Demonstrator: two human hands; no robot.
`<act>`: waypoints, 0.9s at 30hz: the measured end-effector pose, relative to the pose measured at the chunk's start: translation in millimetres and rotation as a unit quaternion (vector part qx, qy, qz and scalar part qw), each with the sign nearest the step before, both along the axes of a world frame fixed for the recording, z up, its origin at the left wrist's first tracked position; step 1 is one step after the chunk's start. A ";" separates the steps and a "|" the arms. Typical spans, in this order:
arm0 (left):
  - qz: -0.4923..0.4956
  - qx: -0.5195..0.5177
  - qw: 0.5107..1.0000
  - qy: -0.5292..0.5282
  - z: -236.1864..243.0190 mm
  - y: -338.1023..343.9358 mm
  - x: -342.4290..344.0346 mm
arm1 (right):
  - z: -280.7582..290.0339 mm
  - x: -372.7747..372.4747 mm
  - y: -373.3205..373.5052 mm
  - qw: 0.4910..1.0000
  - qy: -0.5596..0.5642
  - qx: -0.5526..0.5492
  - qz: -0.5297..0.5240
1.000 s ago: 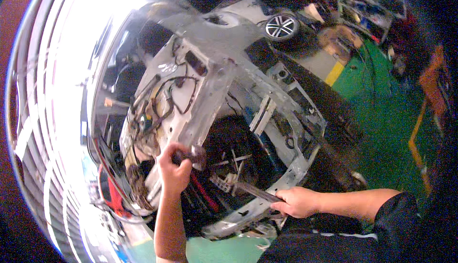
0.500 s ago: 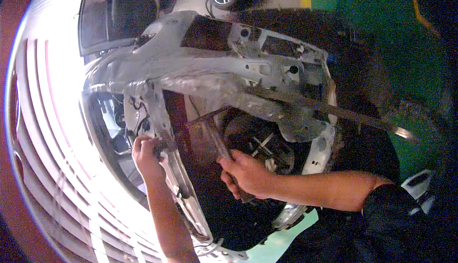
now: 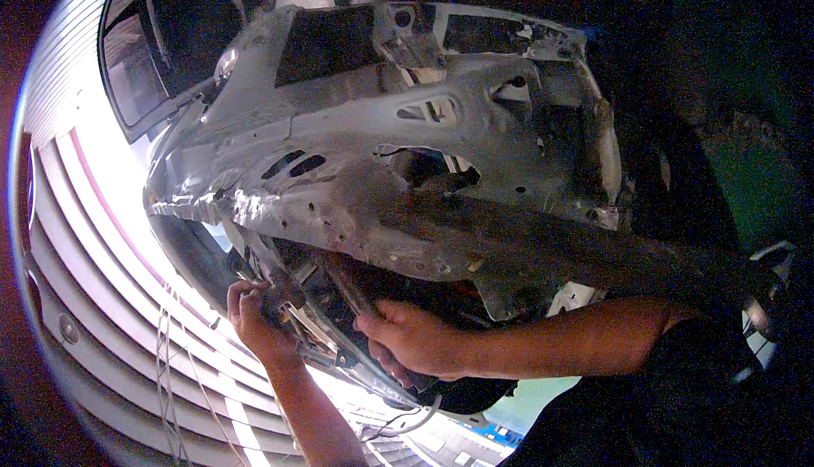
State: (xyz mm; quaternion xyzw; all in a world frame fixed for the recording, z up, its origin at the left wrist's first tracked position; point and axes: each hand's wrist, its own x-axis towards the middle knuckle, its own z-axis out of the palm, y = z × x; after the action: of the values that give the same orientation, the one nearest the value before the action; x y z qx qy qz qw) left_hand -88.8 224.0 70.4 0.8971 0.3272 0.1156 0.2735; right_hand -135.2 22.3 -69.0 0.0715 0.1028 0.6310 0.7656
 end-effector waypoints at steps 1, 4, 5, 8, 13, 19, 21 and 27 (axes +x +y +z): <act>0.006 -0.015 1.000 -0.008 -0.7 -1.5 0.1 | -0.4 0.2 0.9 1.000 -0.002 0.007 0.008; 0.023 -0.034 0.999 -0.002 -2.5 -12.3 3.8 | -10.9 1.3 2.6 1.000 0.013 0.003 -0.005; 0.022 -0.034 0.999 0.003 -2.9 -10.3 3.2 | -12.9 1.3 3.5 0.998 0.040 -0.056 -0.008; 0.012 -0.027 0.999 0.016 1.8 -4.8 -0.8 | -12.0 0.2 3.8 0.989 0.060 -0.132 -0.017; -0.001 -0.008 1.000 0.008 0.1 -3.2 0.2 | 0.6 -4.8 9.2 1.000 -0.018 0.005 -0.017; 0.026 -0.001 0.998 0.052 1.2 -0.5 6.6 | -4.2 -1.1 14.9 0.975 0.143 -0.162 -0.052; 0.018 -0.003 0.999 0.030 1.6 -3.8 5.7 | 9.7 0.8 10.4 0.996 0.070 -0.049 -0.019; 0.011 -0.005 0.999 0.039 1.2 2.4 8.4 | -7.7 -2.4 11.0 0.997 0.068 -0.014 -0.044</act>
State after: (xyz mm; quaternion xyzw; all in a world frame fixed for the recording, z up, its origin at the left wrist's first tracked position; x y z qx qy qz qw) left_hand -80.4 226.4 71.6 0.8959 0.3479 0.0817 0.2641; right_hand -137.5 33.3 -76.6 0.1081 0.1602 0.5890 0.7847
